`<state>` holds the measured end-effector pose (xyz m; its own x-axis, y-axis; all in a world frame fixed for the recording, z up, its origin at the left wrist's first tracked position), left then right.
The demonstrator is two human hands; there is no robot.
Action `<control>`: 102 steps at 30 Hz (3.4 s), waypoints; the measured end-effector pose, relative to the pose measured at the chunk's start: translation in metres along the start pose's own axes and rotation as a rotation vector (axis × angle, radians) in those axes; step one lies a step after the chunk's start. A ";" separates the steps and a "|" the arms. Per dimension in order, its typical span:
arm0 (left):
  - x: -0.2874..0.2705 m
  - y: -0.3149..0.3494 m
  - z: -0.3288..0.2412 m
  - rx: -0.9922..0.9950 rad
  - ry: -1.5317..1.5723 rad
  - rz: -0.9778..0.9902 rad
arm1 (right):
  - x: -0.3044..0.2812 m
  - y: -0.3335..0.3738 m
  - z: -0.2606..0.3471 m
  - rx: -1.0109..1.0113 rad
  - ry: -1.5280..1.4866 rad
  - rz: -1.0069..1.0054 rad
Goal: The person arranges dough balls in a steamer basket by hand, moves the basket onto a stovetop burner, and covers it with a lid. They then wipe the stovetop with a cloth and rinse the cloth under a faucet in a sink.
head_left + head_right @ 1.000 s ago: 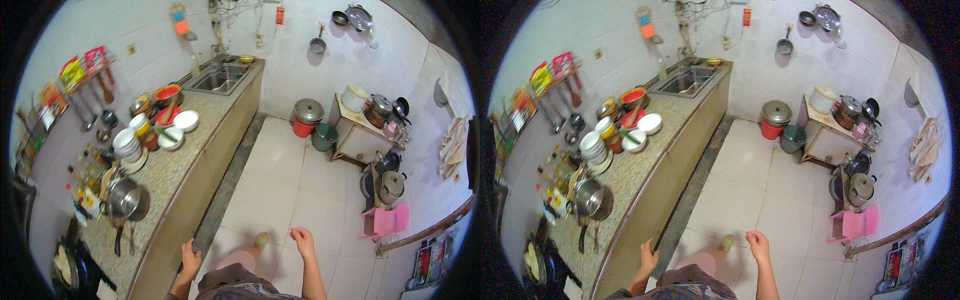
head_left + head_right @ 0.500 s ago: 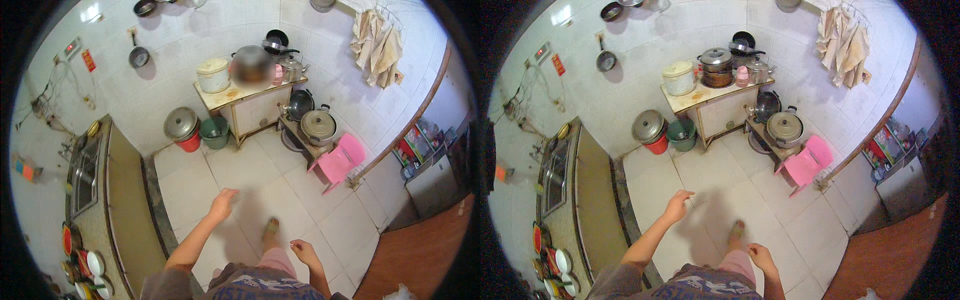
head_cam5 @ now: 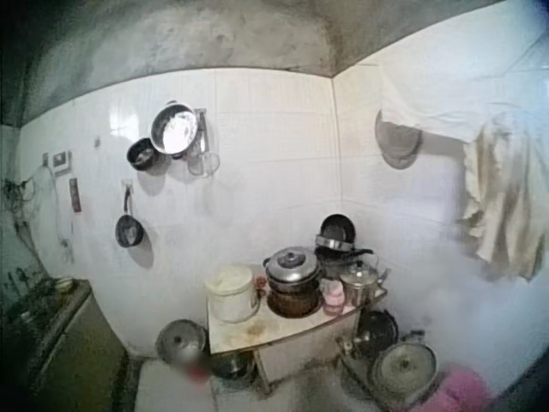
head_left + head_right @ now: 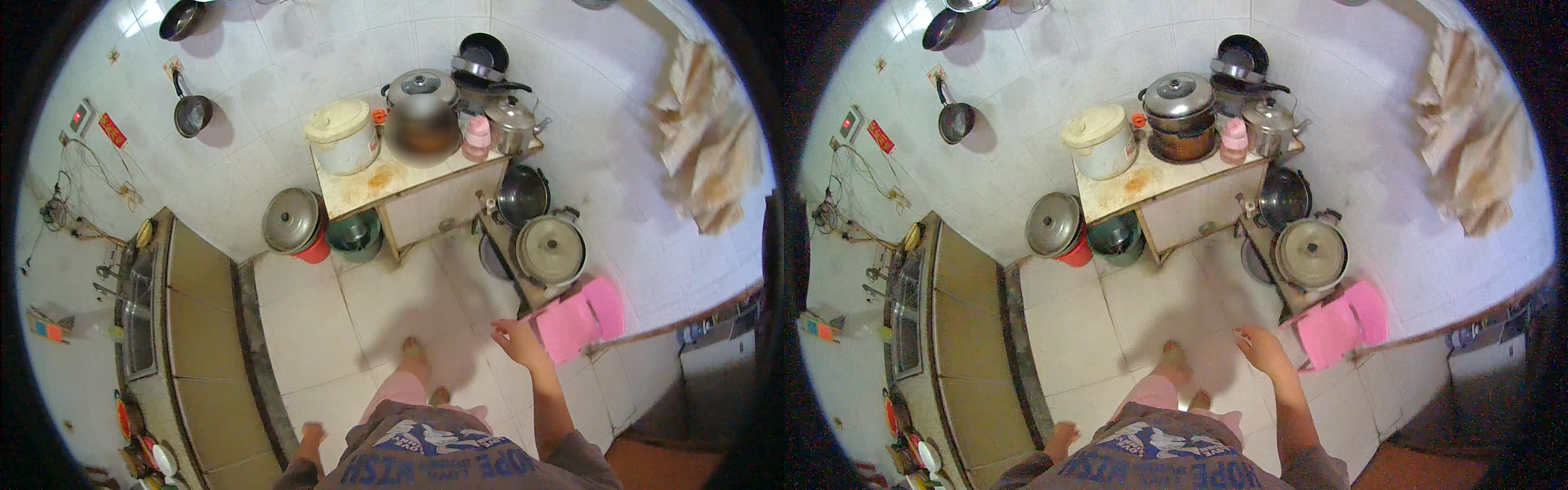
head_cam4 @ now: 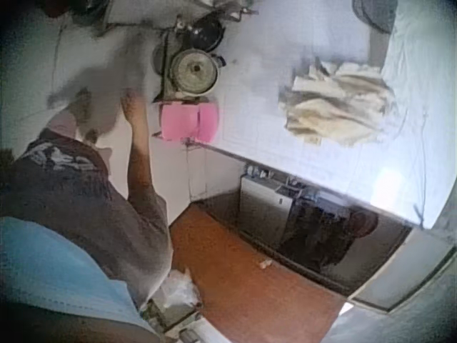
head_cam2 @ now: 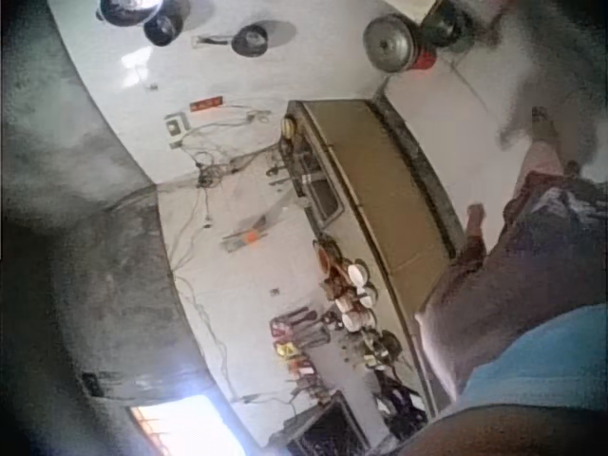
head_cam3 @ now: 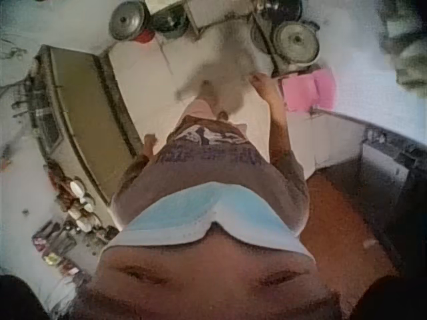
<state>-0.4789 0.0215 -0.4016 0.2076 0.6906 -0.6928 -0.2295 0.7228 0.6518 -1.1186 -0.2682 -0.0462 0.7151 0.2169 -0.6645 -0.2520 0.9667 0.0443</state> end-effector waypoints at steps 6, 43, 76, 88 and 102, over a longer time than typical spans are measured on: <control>0.005 -0.022 -0.067 0.328 0.193 0.174 | -0.015 -0.133 0.001 -0.080 -0.061 0.092; -0.524 -0.046 -0.436 -1.171 2.587 -0.009 | -0.201 -0.757 0.006 -0.693 0.167 -0.129; -0.519 0.294 -0.423 -1.628 2.386 -1.887 | 0.097 -0.059 0.269 -1.841 -0.318 1.668; -0.384 0.427 -0.270 -2.029 2.107 -2.279 | 0.262 0.135 0.418 -1.805 -0.374 2.028; -0.134 0.600 -0.176 -2.166 1.975 -2.525 | 0.398 0.448 0.539 -2.281 -0.545 2.030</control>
<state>-0.8119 0.3589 0.0277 0.9033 -0.1616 0.3974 -0.3263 -0.8603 0.3917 -0.5958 0.3239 0.1112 -0.6357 0.1625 -0.7546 0.2338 -0.8911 -0.3889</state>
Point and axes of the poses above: each hand's wrist, its own y-axis away from the middle knuckle, its own x-axis out of the palm, z = x × y, the point moved 1 cm from there along -y, towards the middle knuckle, and after that the axes turned 6 degrees about -x, right-handed, at the moved point
